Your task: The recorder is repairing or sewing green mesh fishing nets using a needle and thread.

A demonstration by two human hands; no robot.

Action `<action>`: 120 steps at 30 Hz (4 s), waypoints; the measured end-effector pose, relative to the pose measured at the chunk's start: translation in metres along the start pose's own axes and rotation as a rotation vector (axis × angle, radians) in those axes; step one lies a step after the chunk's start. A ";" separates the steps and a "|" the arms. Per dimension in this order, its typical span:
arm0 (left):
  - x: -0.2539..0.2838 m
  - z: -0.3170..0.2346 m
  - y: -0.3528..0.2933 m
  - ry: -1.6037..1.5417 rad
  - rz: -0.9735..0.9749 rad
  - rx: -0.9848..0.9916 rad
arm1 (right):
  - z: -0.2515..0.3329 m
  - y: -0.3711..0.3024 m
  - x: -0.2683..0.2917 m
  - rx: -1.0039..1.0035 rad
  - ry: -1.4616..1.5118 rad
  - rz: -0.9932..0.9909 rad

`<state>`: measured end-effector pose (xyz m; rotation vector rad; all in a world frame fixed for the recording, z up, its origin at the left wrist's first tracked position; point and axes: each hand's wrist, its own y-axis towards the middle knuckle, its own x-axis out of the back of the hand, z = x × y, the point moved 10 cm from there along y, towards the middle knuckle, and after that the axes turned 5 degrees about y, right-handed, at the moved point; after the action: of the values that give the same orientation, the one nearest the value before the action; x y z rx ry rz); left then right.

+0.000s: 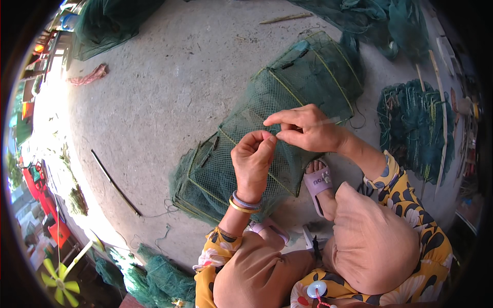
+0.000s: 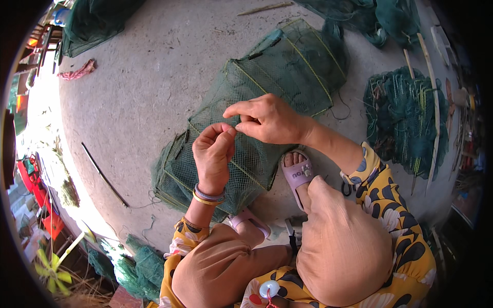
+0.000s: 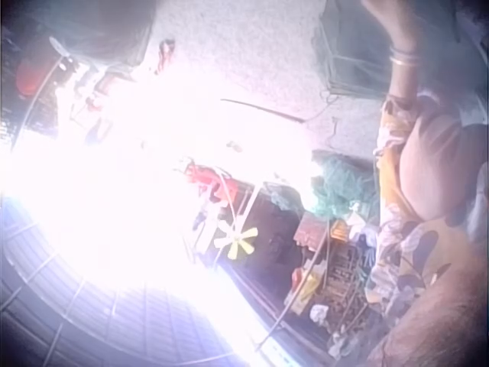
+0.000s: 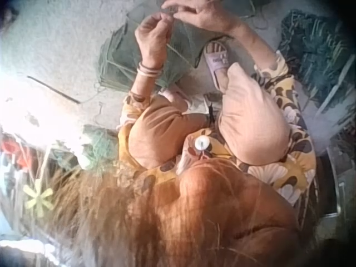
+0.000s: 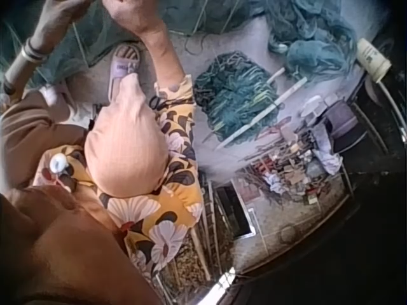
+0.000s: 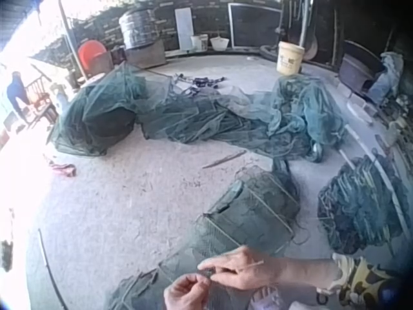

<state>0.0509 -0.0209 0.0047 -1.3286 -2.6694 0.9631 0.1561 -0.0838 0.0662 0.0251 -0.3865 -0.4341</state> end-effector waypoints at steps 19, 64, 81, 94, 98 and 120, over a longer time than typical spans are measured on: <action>0.008 -0.016 -0.004 0.470 -0.099 -0.274 | -0.045 -0.010 -0.027 -0.577 0.577 0.255; 0.003 0.016 -0.023 -0.250 0.026 0.236 | -0.025 -0.024 -0.007 -0.343 0.242 -0.120; 0.006 0.027 -0.021 -0.282 0.003 0.262 | -0.026 -0.026 0.007 -0.359 0.138 -0.313; 0.007 0.027 -0.022 -0.290 -0.018 0.252 | -0.002 0.003 -0.012 -0.108 -0.085 -0.027; 0.007 0.024 -0.023 -0.306 -0.028 0.190 | 0.015 -0.005 -0.005 0.096 -0.325 -0.213; -0.038 0.040 -0.033 -0.455 0.193 0.388 | 0.012 -0.101 -0.002 -0.586 0.440 0.178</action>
<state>0.0413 -0.0845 -0.0010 -1.4277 -2.4523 1.8951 0.1089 -0.1741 0.0655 -0.4739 0.1809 -0.3402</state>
